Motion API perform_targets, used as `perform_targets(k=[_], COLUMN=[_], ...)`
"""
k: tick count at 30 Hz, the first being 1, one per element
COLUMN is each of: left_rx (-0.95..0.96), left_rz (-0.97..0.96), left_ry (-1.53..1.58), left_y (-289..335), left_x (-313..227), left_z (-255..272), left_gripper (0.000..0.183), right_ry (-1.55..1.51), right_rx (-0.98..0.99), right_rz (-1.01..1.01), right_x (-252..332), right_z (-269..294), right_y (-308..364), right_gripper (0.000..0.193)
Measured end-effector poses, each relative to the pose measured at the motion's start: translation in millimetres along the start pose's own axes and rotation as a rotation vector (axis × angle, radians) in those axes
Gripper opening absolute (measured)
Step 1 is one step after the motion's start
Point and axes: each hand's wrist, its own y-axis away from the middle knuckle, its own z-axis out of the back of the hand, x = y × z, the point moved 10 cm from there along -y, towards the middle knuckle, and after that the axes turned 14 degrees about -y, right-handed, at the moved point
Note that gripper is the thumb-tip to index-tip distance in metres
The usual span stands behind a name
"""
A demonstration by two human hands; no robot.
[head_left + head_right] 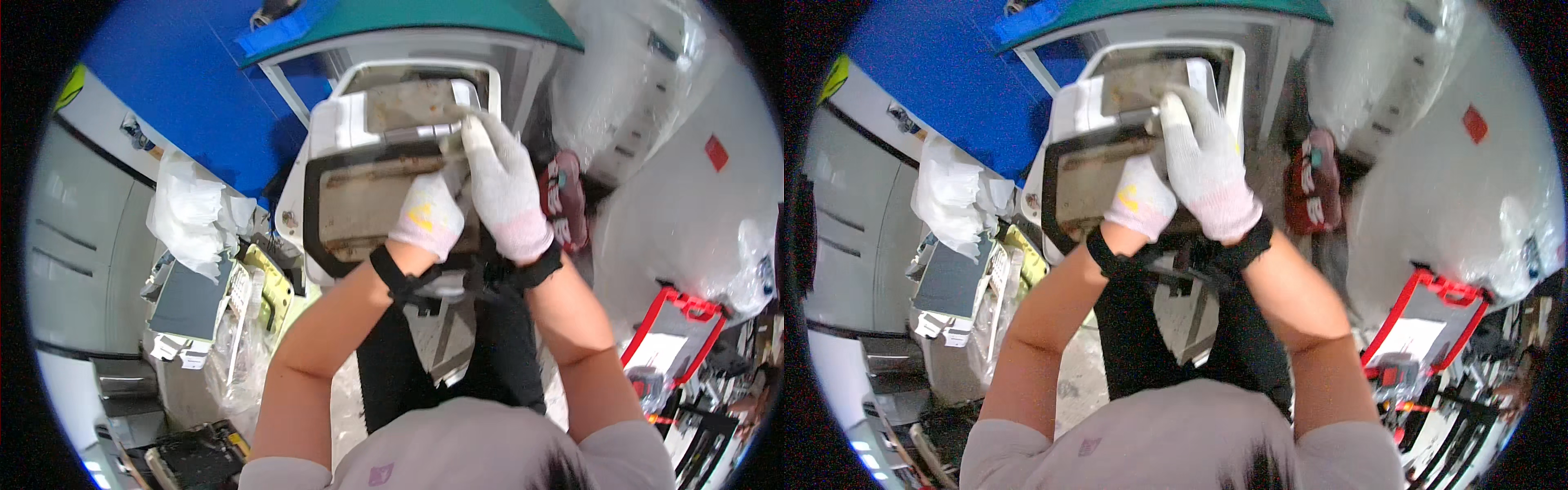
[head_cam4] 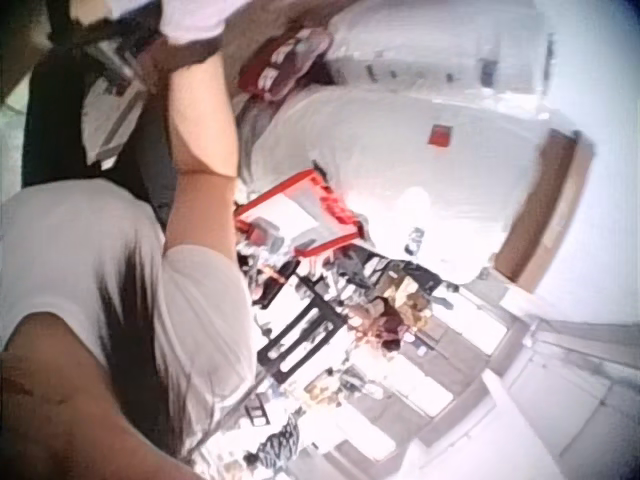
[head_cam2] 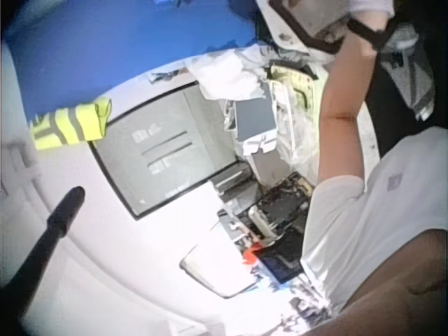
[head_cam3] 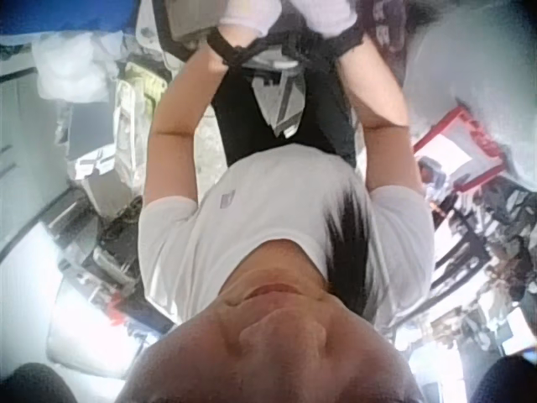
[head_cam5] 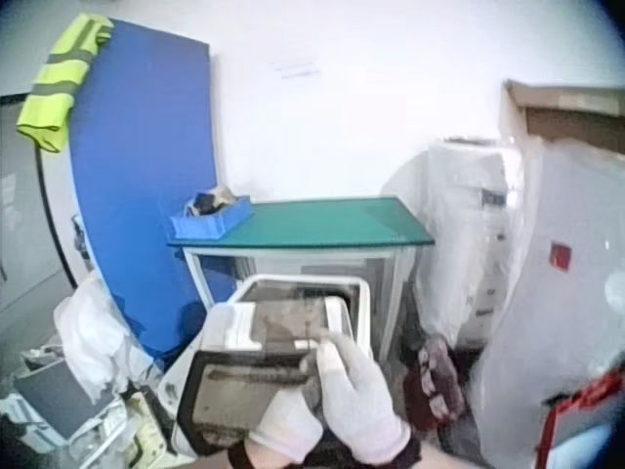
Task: The person is removing a metal tray and unscrewing components from a white plastic machine housing using a screwdriver.
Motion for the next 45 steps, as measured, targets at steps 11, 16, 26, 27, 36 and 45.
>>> perform_targets(k=[11, 16, 26, 27, 36, 45], left_rx=[0.045, 0.232, 0.065, 0.065, 0.067, -0.106], left_rz=[0.037, 0.134, 0.035, 0.052, -0.012, -0.009], left_ry=[0.076, -0.053, -0.073, -0.055, -0.207, -0.196], left_y=[9, 3, 11, 8, -1, 15], left_x=[2, 20, 17, 15, 8, -1], left_z=[3, -12, -8, -7, 1, 4], left_gripper=[0.027, 0.025, 0.021, 0.021, 0.021, 0.017], right_ry=[-0.211, -0.206, -0.166, -0.166, -0.234, -0.315], right_rx=[-0.152, 0.016, -0.100, -0.117, 0.177, 0.335], right_rz=[-0.025, -0.041, -0.033, -0.045, -0.171, -0.284], right_x=[-14, -11, -14, -14, -30, -28], right_z=[-2, -17, -12, -9, -18, -27], right_y=[-7, -16, -8, -8, -26, -19], right_gripper=[0.032, 0.033, 0.029, 0.029, 0.029, 0.024])
